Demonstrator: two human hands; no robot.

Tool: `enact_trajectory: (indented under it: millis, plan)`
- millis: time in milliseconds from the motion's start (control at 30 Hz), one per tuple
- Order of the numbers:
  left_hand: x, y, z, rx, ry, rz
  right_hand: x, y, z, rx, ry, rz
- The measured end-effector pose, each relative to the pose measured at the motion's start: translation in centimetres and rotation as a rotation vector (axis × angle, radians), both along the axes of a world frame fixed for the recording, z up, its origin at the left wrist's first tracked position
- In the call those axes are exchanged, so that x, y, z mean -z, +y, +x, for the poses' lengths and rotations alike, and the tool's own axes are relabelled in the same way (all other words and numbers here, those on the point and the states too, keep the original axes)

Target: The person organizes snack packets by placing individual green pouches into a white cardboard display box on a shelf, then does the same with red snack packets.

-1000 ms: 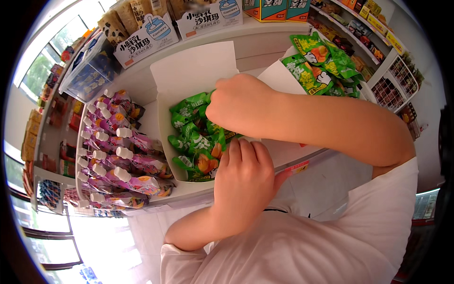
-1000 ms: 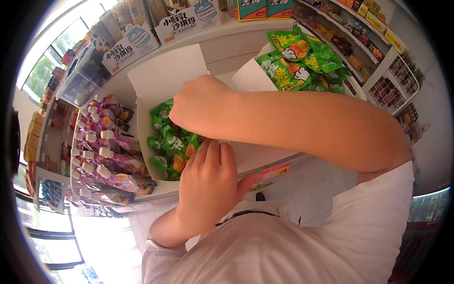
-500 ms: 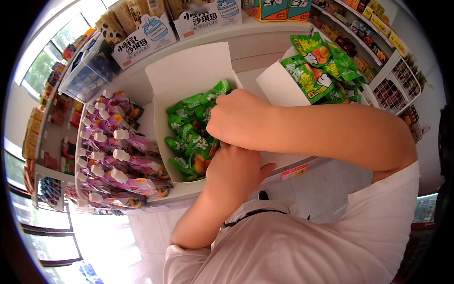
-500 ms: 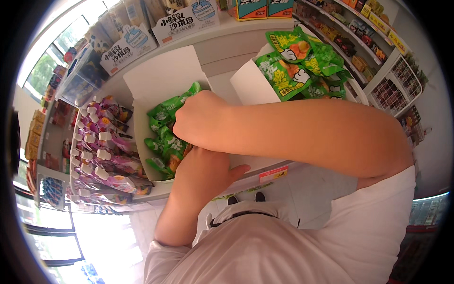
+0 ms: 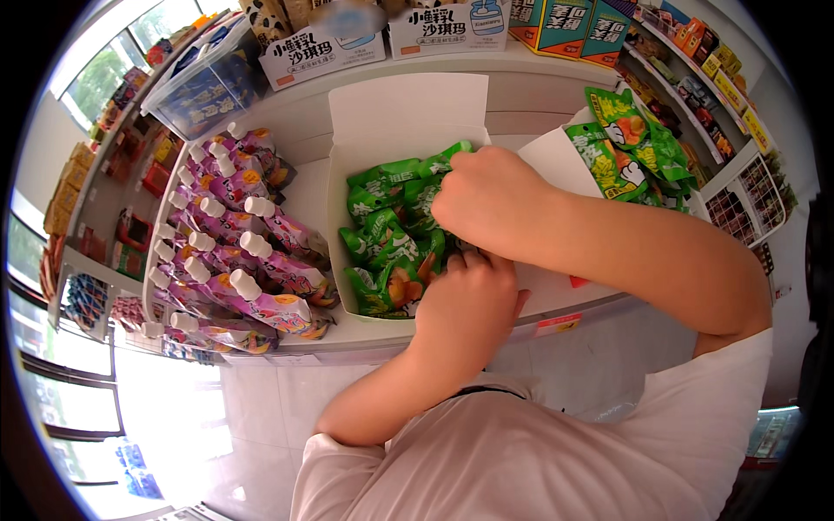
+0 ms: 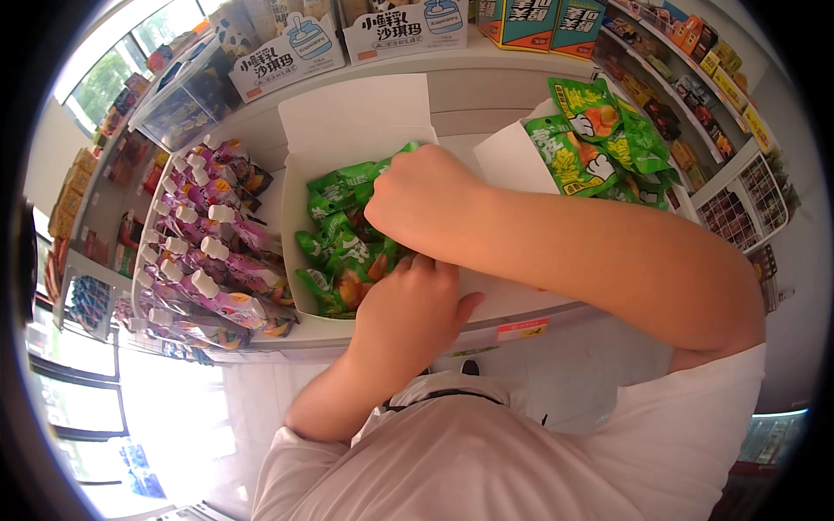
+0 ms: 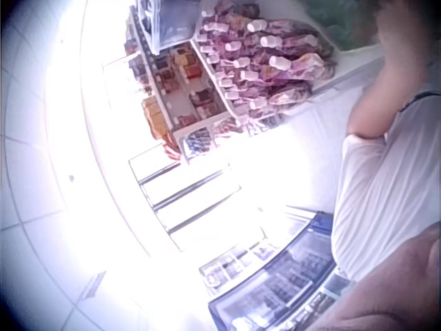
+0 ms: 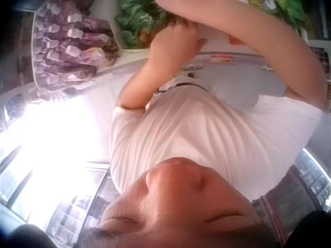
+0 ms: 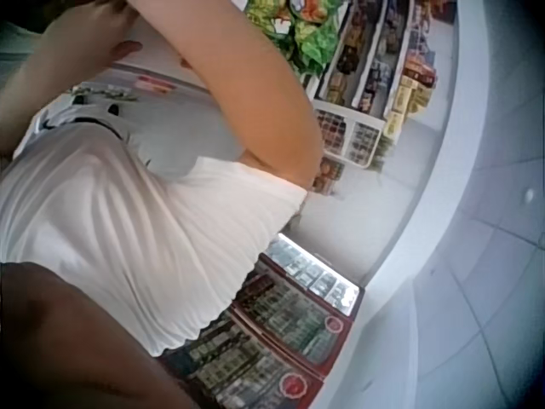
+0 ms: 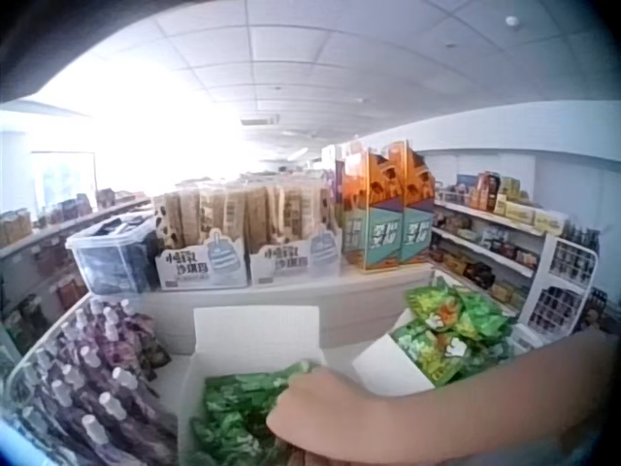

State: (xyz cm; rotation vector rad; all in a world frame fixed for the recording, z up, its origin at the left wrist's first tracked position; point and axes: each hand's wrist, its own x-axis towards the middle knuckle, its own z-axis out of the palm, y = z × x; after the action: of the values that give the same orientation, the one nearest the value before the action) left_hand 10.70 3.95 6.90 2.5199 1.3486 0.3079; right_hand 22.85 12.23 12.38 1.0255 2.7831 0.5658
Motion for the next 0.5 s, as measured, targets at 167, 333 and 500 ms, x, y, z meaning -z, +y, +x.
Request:
enact_trajectory:
  millis: [167,333,500]
  plan:
    - [-0.1,-3.7,-4.4,0.138,-0.399,0.497,-1.6,-0.6,0.5,0.087,0.05,-0.114]
    - [0.4,-3.3,-9.3,-0.082,-0.427,0.682,-4.0,-3.4,-0.1,-0.03,0.225,-0.147]
    - [1.4,-2.7,-9.6,-0.28,-0.352,0.632,-2.5,-4.7,-2.0,0.221,0.207,-0.556]
